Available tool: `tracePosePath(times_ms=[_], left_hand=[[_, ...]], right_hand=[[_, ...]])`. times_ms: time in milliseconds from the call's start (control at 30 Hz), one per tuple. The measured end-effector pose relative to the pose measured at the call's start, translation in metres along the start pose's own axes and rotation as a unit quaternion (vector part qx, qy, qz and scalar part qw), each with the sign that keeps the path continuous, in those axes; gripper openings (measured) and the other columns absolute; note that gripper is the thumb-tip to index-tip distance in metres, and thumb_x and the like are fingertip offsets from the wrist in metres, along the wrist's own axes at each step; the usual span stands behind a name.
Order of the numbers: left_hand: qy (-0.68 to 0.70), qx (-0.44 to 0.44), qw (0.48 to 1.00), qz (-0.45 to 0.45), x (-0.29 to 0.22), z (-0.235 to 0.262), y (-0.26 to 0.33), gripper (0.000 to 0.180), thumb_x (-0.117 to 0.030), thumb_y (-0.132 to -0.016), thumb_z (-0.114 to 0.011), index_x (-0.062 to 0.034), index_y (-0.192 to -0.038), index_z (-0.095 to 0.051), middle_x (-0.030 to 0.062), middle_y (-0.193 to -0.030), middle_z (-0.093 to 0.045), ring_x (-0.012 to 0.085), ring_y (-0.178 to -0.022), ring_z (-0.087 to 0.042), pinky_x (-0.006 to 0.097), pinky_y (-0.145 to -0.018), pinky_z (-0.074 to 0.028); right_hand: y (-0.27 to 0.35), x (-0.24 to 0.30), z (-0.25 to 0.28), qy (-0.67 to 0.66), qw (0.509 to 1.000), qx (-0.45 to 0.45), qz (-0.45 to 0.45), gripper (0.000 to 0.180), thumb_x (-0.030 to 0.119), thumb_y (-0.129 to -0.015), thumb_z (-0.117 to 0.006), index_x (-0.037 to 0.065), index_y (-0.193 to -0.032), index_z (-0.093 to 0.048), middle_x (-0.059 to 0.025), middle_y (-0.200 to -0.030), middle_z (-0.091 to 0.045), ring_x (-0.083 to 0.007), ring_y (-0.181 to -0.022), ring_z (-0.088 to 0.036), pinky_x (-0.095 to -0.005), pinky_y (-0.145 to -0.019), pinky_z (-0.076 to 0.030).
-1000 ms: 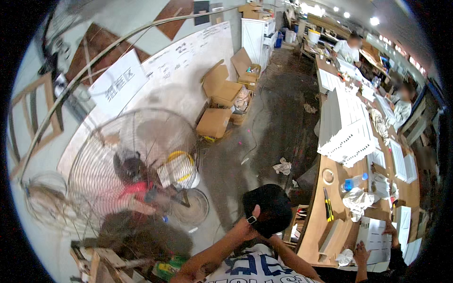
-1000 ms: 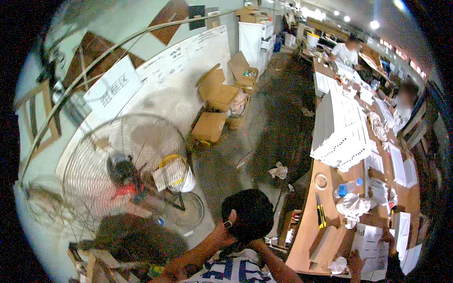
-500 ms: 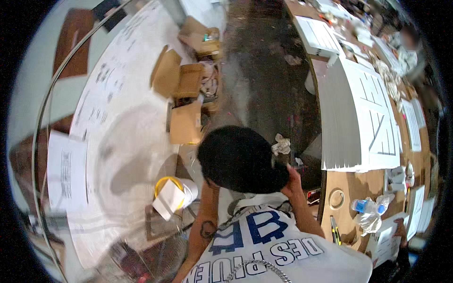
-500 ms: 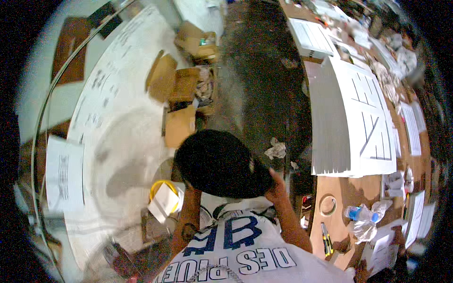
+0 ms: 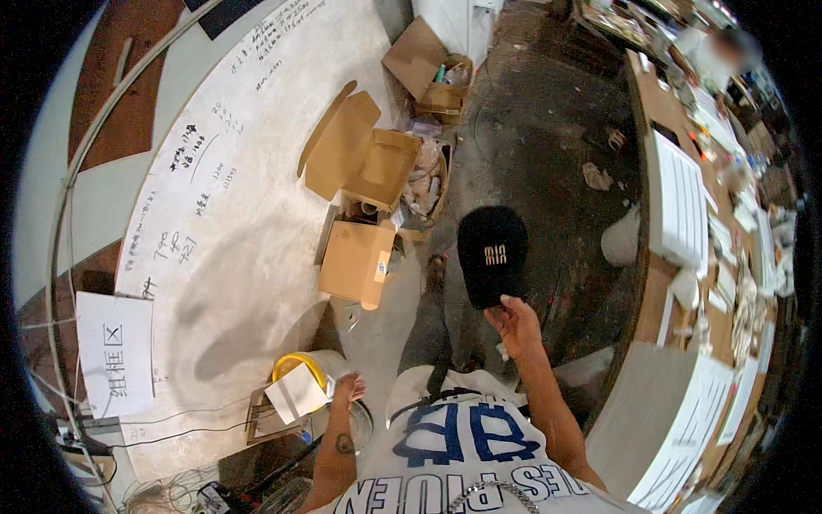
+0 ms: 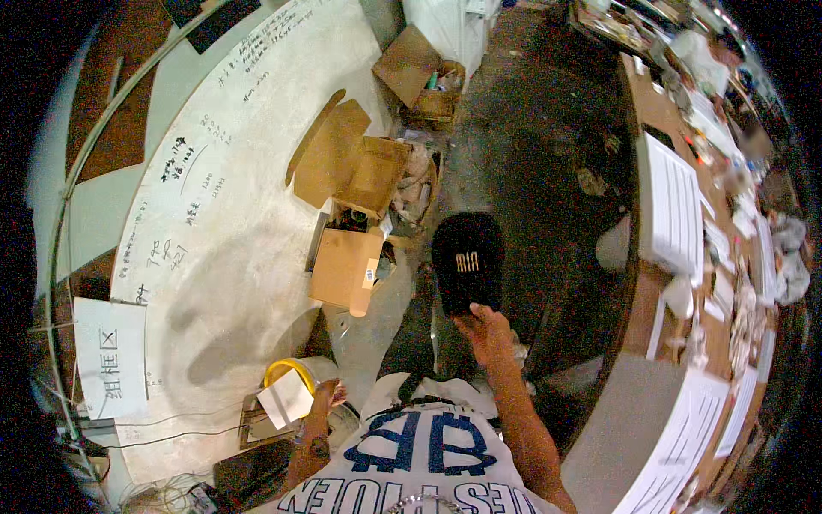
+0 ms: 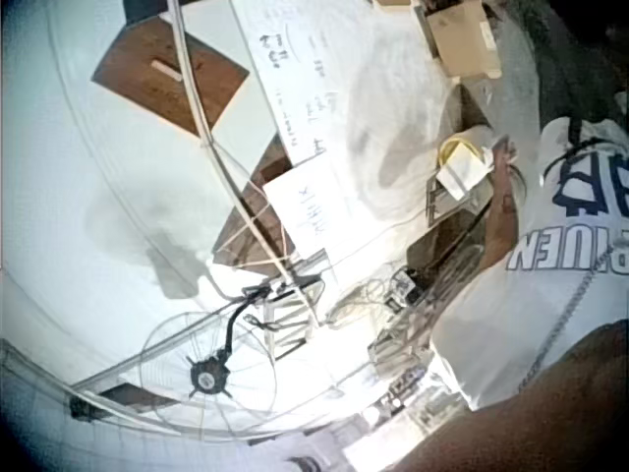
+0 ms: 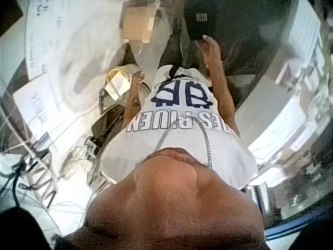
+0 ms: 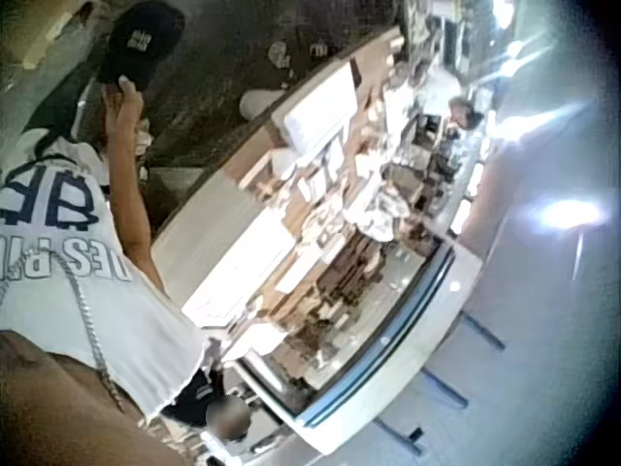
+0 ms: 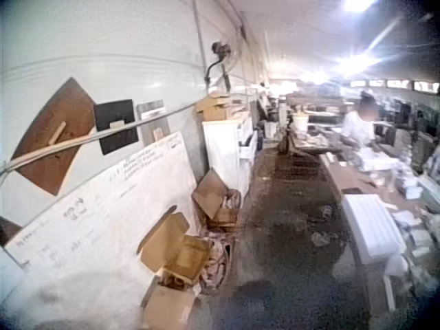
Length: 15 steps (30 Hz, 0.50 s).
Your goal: The person picks up a stack of white slats from a floor pallet, applies glue to their edges using a squeeze bottle, and inserts the slats into pre-cut grooves on a larger white furniture panel.
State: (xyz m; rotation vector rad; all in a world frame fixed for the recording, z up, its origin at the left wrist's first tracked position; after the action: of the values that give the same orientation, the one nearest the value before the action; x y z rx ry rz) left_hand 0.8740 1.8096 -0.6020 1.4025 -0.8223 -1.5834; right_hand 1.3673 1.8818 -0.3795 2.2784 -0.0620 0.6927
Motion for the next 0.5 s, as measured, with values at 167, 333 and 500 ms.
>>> tracePosePath(times_ms=[167,333,500], left_hand=[[0.044,-0.021,0.996,0.071,-0.067,-0.017,-0.073,0.04,-0.032,-0.093,-0.059,-0.0001,-0.116,-0.059,0.0162,-0.094,-0.066,0.0262,-0.077,-0.066,0.039,-0.062,-0.058],[0.045,0.042,0.998,0.03,-0.223,-0.09,-0.16,0.03,-0.022,-0.091,-0.062,-0.0066,-0.117,-0.061,0.0078,-0.099,-0.064,0.0185,-0.082,-0.064,0.029,-0.063,-0.052],[-0.009,0.149,0.961,-0.234,-0.474,-0.137,-0.152,0.029,-0.007,-0.094,-0.053,-0.0067,-0.123,-0.059,0.0012,-0.105,-0.063,0.0133,-0.092,-0.059,0.024,-0.077,-0.047]], right_hand=[[-0.174,-0.022,-0.058,0.091,0.99,-0.05,-0.092,0.01,0.008,-0.082,-0.068,0.005,-0.081,-0.059,-0.005,-0.079,-0.059,-0.0197,-0.076,-0.061,-0.0388,-0.077,-0.057],[-0.346,-0.08,-0.157,0.024,0.983,0.005,-0.18,0.015,0.012,-0.089,-0.066,0.0,-0.092,-0.057,-0.0077,-0.088,-0.058,-0.0239,-0.085,-0.062,-0.0386,-0.092,-0.054],[-0.47,-0.131,-0.252,-0.038,0.972,0.07,-0.22,0.017,0.01,-0.091,-0.063,0.002,-0.106,-0.059,-0.0055,-0.111,-0.063,-0.0212,-0.11,-0.059,-0.0382,-0.101,-0.049]])
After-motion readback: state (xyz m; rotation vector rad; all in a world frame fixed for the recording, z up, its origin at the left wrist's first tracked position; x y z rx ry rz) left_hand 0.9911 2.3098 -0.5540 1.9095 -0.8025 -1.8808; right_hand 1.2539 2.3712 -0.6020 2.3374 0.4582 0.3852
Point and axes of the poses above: each hand's wrist, its own y-axis away from the middle knuckle, its own z-axis out of the back of the hand, x = y × z, the point moved 3 cm from there along -y, towards the middle knuckle
